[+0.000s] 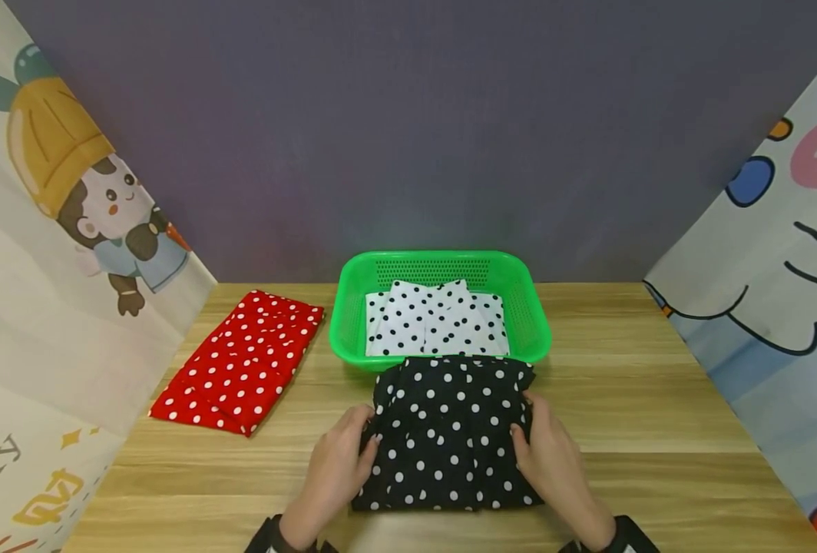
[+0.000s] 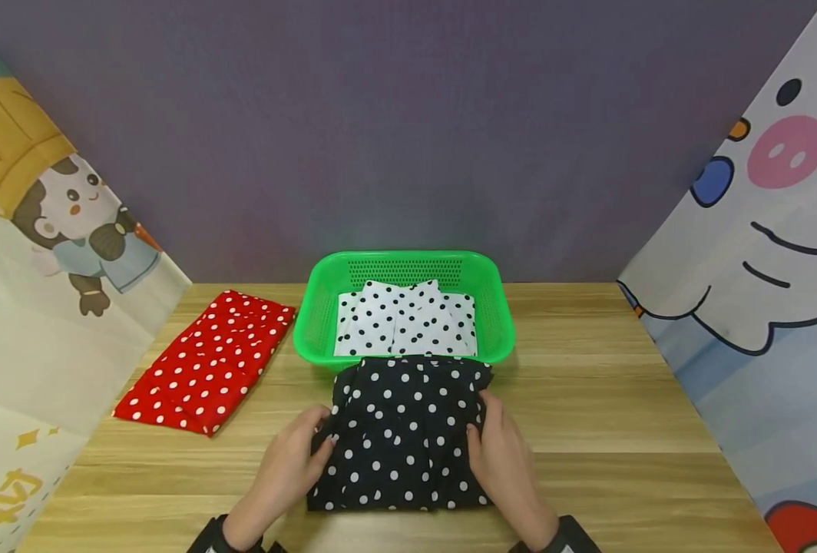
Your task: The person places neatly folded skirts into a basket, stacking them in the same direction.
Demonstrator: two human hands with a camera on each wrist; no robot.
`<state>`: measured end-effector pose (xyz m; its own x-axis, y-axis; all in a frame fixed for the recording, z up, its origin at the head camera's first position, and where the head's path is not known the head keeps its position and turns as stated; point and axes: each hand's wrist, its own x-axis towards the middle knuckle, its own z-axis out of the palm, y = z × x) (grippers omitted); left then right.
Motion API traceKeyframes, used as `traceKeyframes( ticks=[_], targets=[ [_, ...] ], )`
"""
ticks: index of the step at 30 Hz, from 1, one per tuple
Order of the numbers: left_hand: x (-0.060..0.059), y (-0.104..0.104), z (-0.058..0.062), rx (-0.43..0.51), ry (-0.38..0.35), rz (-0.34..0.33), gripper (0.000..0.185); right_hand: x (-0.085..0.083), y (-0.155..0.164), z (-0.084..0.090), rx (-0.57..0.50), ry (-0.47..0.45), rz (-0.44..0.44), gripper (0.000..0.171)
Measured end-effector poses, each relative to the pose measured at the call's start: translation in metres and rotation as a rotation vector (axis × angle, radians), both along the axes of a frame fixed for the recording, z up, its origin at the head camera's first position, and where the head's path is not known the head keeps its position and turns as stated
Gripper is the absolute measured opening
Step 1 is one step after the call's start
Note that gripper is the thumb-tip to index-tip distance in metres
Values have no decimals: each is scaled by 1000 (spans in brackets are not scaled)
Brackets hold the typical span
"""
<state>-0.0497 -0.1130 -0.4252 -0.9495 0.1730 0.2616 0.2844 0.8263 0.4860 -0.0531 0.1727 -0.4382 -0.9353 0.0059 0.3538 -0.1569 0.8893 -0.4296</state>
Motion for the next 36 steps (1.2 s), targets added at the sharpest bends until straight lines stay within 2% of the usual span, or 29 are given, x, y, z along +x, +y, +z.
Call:
traceKeyframes(
  ticks=[6,16,27,31,36],
  targets=[
    [-11,0,4,4,36,14,33,-10,-1,6,-16,4,0,56],
    [-33,-1,16,19,146,5,31,-33,0,16,-20,101,55,55],
    [-59,0,27,58,97,-2,30,-63,4,36,-33,103,98,49],
    [-64,1,33,78,100,-2,30,-71,4,41,-38,126,114,48],
    [-74,0,42,89,113,0,30,-82,3,52,-37,87,119,49]
  ],
)
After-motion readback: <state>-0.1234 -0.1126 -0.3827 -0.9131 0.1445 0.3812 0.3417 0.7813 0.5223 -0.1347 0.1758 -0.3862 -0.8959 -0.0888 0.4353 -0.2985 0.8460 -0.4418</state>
